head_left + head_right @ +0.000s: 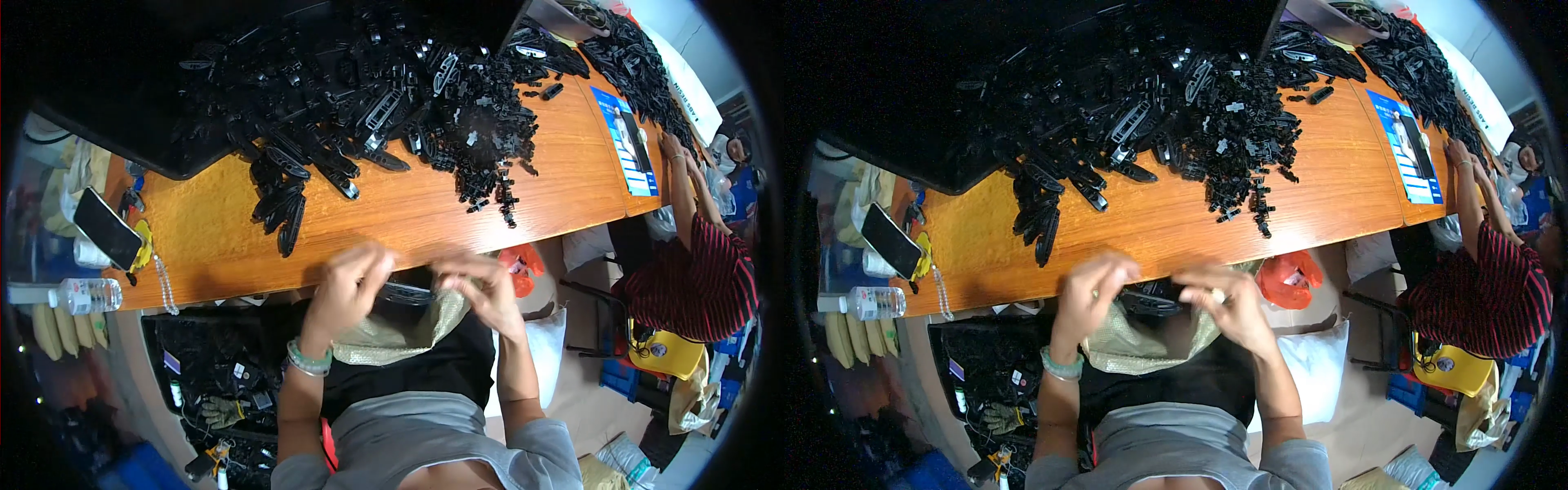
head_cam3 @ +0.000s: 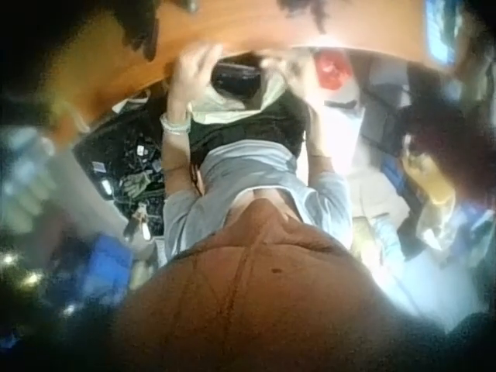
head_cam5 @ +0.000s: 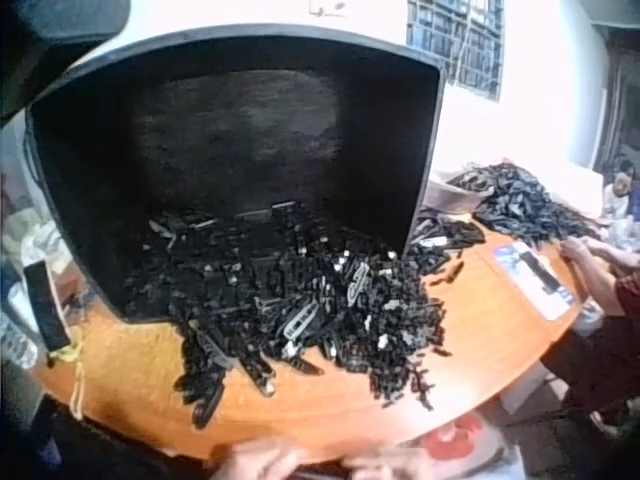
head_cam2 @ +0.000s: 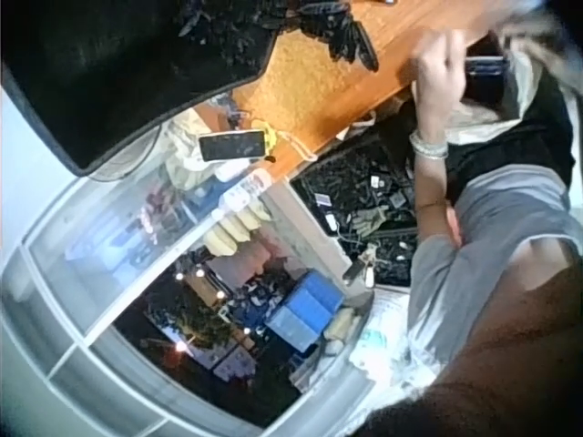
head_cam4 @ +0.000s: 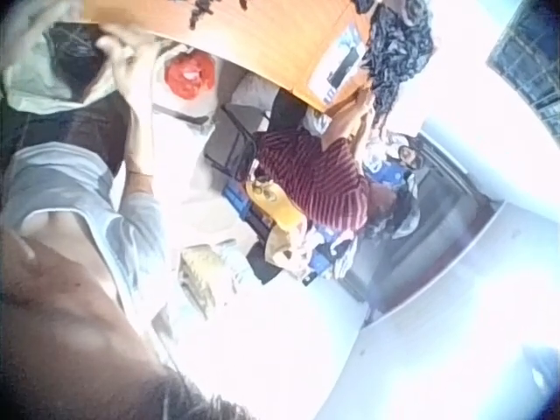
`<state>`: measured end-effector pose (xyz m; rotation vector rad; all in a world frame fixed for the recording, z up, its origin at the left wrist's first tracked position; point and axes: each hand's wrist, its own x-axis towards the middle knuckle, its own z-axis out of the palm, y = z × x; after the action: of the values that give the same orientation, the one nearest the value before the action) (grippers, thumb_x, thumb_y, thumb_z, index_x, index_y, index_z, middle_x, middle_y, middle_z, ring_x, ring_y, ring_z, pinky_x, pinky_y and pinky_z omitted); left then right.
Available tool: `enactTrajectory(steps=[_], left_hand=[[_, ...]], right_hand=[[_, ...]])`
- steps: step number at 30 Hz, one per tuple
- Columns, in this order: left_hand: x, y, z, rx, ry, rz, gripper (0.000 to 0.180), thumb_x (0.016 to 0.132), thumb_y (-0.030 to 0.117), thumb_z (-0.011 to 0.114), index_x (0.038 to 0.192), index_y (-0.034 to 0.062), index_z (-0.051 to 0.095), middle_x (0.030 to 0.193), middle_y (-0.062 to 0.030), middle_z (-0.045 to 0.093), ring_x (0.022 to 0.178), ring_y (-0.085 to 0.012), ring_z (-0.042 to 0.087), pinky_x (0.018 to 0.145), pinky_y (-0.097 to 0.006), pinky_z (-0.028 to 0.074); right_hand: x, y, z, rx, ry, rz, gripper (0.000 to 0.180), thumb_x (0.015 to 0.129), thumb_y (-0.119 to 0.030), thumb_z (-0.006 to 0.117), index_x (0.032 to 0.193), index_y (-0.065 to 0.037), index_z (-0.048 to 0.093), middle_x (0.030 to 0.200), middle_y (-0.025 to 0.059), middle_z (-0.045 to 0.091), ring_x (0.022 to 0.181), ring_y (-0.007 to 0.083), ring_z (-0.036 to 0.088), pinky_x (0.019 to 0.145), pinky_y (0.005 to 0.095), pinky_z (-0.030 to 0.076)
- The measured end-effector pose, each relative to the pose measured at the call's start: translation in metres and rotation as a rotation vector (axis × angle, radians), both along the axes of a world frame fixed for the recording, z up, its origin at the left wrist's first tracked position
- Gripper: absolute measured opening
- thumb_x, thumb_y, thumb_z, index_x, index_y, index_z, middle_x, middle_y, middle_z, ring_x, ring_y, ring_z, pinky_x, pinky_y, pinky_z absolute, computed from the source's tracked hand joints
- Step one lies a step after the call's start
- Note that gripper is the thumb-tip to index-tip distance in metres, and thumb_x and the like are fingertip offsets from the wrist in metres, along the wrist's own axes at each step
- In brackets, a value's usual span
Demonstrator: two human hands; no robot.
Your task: The person assembles small plastic components together by hand, empties a large bin of plastic parts onto the table, and fits more plastic pieces together.
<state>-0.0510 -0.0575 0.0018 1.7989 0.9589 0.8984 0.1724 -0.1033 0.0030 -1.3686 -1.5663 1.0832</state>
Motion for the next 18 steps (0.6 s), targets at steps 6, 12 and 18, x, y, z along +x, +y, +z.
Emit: enactTrajectory(steps=[6, 12, 18], left_hand=[[0.0, 0.057, -0.015, 0.608, 0.618, 0.484, 0.024, 0.08, -0.002, 0.055, 0.104, -0.0033, 0.058, 0.109, -0.0179, 0.054, 0.095, -0.0317, 0.056, 0.078, -0.039, 0.048], [0.01, 0.034, -0.006, 0.458, 0.487, 0.301, 0.024, 0.077, -0.002, 0.06, 0.1, -0.0016, 0.056, 0.094, -0.014, 0.05, 0.094, -0.0322, 0.052, 0.076, -0.041, 0.047], [0.009, 0.027, -0.004, 0.486, 0.486, 0.275, 0.024, 0.077, 0.001, 0.062, 0.1, -0.0013, 0.055, 0.1, -0.0161, 0.051, 0.096, -0.0338, 0.051, 0.079, -0.041, 0.045]], right_hand=[[0.018, 0.043, -0.014, 0.594, -0.748, -0.413, 0.019, 0.073, 0.004, 0.065, 0.09, -0.003, 0.066, 0.091, 0.0111, 0.059, 0.081, 0.0274, 0.056, 0.069, 0.036, 0.046], [0.011, 0.042, -0.025, 0.645, -0.631, -0.259, 0.017, 0.07, 0.002, 0.069, 0.085, -0.001, 0.061, 0.089, 0.0112, 0.059, 0.078, 0.0284, 0.055, 0.068, 0.036, 0.045], [-0.007, 0.032, -0.032, 0.486, -0.185, -0.364, 0.019, 0.078, 0.007, 0.063, 0.096, 0.003, 0.062, 0.091, 0.0099, 0.062, 0.08, 0.0193, 0.059, 0.069, 0.0283, 0.047]])
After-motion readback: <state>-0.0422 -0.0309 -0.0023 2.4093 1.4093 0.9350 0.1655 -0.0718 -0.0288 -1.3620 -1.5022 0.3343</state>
